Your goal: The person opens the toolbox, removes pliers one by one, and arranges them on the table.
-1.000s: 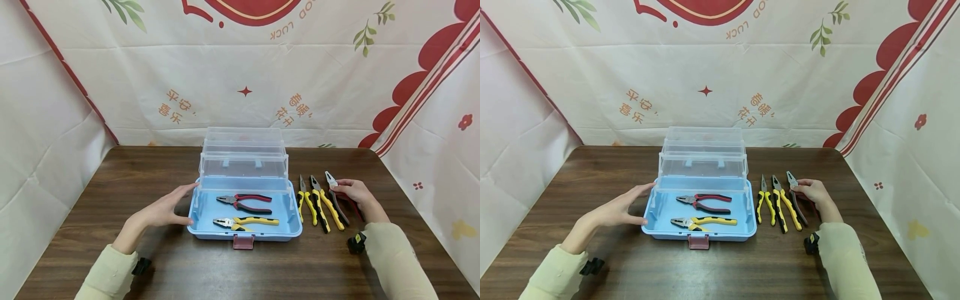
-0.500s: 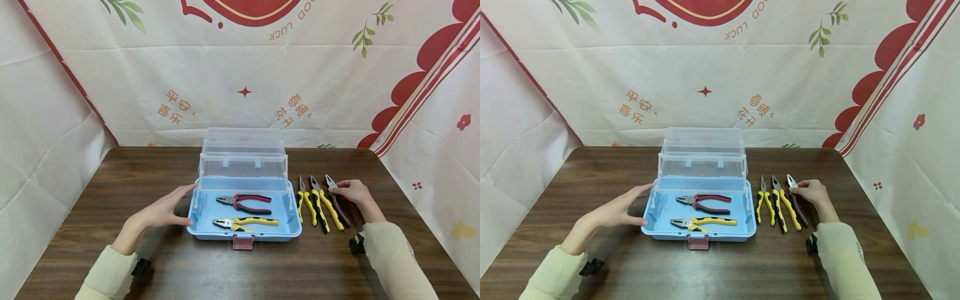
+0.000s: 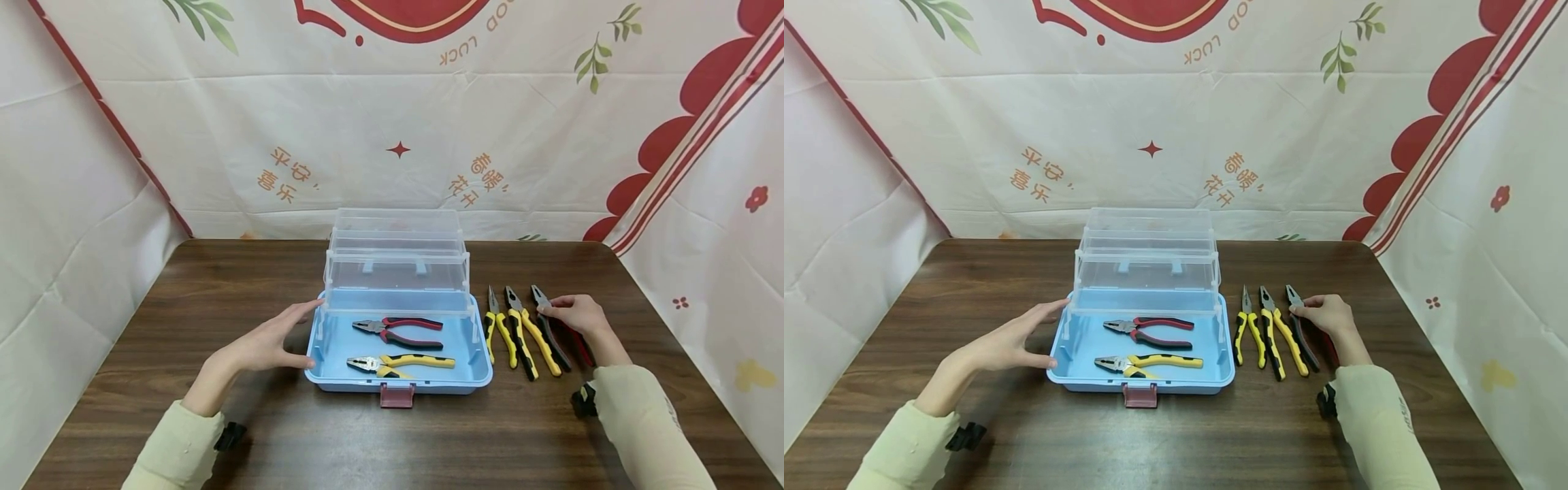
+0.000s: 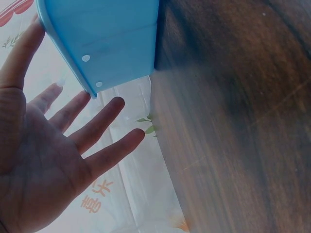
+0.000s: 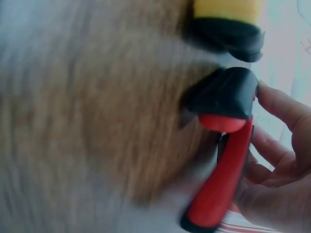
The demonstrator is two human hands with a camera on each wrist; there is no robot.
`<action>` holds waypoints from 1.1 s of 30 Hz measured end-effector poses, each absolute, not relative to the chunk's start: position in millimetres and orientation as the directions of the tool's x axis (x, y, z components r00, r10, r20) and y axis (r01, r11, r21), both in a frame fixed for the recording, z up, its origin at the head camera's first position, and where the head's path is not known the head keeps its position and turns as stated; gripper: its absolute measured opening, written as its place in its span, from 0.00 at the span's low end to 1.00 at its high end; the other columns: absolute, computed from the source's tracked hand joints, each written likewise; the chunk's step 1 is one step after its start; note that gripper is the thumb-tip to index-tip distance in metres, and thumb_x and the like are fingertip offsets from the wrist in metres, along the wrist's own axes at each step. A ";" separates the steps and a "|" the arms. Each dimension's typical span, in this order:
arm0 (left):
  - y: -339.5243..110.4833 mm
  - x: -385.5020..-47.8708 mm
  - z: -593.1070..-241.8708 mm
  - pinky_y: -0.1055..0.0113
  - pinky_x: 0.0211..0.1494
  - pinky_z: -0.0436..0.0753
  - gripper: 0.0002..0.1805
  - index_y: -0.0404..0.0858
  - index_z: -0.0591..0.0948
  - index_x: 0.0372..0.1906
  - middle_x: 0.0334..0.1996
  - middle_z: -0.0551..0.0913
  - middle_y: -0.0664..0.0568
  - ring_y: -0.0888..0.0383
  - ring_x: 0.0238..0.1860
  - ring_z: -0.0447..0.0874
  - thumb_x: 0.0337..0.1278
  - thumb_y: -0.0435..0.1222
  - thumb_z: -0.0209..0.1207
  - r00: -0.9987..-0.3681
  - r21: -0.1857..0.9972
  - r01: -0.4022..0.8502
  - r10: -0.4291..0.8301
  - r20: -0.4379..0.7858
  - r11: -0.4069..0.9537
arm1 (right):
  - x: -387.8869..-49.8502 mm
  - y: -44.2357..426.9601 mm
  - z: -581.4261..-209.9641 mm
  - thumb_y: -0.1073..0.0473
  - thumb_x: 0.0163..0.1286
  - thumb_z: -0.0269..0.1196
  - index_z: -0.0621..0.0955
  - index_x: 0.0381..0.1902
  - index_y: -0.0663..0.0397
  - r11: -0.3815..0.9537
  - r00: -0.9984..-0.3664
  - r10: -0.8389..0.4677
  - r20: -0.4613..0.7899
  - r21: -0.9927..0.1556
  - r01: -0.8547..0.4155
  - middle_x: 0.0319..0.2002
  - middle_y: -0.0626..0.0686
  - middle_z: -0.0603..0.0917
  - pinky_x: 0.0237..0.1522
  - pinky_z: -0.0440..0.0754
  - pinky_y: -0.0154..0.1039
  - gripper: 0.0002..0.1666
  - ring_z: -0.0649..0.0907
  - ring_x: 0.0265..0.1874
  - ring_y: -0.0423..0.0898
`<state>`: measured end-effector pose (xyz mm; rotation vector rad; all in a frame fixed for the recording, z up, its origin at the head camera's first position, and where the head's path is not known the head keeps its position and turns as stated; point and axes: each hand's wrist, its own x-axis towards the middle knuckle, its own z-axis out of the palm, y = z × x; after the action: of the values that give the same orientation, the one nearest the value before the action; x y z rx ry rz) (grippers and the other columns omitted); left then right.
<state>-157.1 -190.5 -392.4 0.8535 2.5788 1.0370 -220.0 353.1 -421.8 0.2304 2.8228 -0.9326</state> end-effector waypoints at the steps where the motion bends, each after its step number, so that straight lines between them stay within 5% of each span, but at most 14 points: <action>1: -190.6 -156.9 -392.4 0.48 0.54 0.63 0.51 0.48 0.49 0.68 0.63 0.54 0.49 0.47 0.59 0.60 0.39 0.45 0.67 -0.801 0.692 0.434 0.598 0.003 0.578 | -219.3 353.4 -421.2 0.41 0.56 0.60 0.74 0.47 0.71 0.798 -0.976 0.094 -0.195 -0.572 0.191 0.48 0.70 0.72 0.43 0.68 0.55 0.37 0.69 0.45 0.65; 13: -190.4 -156.6 -391.4 0.50 0.55 0.63 0.50 0.51 0.50 0.68 0.63 0.53 0.54 0.49 0.60 0.59 0.39 0.45 0.67 -0.811 0.701 0.409 0.585 -0.015 0.585 | -214.7 353.5 -414.9 0.42 0.57 0.60 0.75 0.47 0.71 0.776 -0.978 0.122 -0.171 -0.597 0.202 0.48 0.70 0.71 0.42 0.69 0.54 0.35 0.68 0.46 0.65; 20: -190.0 -156.3 -391.1 0.50 0.55 0.63 0.50 0.50 0.50 0.68 0.63 0.54 0.53 0.48 0.59 0.59 0.39 0.45 0.67 -0.812 0.697 0.409 0.584 -0.016 0.589 | -214.1 348.2 -399.8 0.40 0.57 0.58 0.73 0.50 0.67 0.687 -0.983 0.133 -0.124 -0.703 0.182 0.42 0.63 0.76 0.28 0.75 0.33 0.36 0.77 0.37 0.54; 28: -190.0 -156.2 -391.4 0.49 0.55 0.63 0.50 0.51 0.50 0.68 0.63 0.54 0.52 0.48 0.59 0.59 0.39 0.45 0.67 -0.815 0.696 0.407 0.579 -0.015 0.591 | -216.4 326.3 -367.2 0.40 0.59 0.56 0.69 0.55 0.66 0.578 -0.993 0.020 -0.117 -0.809 0.107 0.48 0.61 0.73 0.39 0.76 0.41 0.38 0.79 0.36 0.41; 33: -190.2 -156.6 -391.5 0.49 0.55 0.62 0.50 0.51 0.50 0.68 0.63 0.53 0.53 0.49 0.60 0.58 0.39 0.45 0.67 -0.815 0.700 0.401 0.579 -0.022 0.591 | -217.8 309.5 -348.1 0.40 0.59 0.56 0.70 0.55 0.64 0.590 -0.995 -0.054 -0.088 -0.807 0.039 0.50 0.61 0.72 0.38 0.76 0.34 0.37 0.77 0.34 0.32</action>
<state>-156.6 -190.2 -391.5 0.8090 2.5738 1.0410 -217.8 309.5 -348.1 -0.0127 2.7076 -1.3782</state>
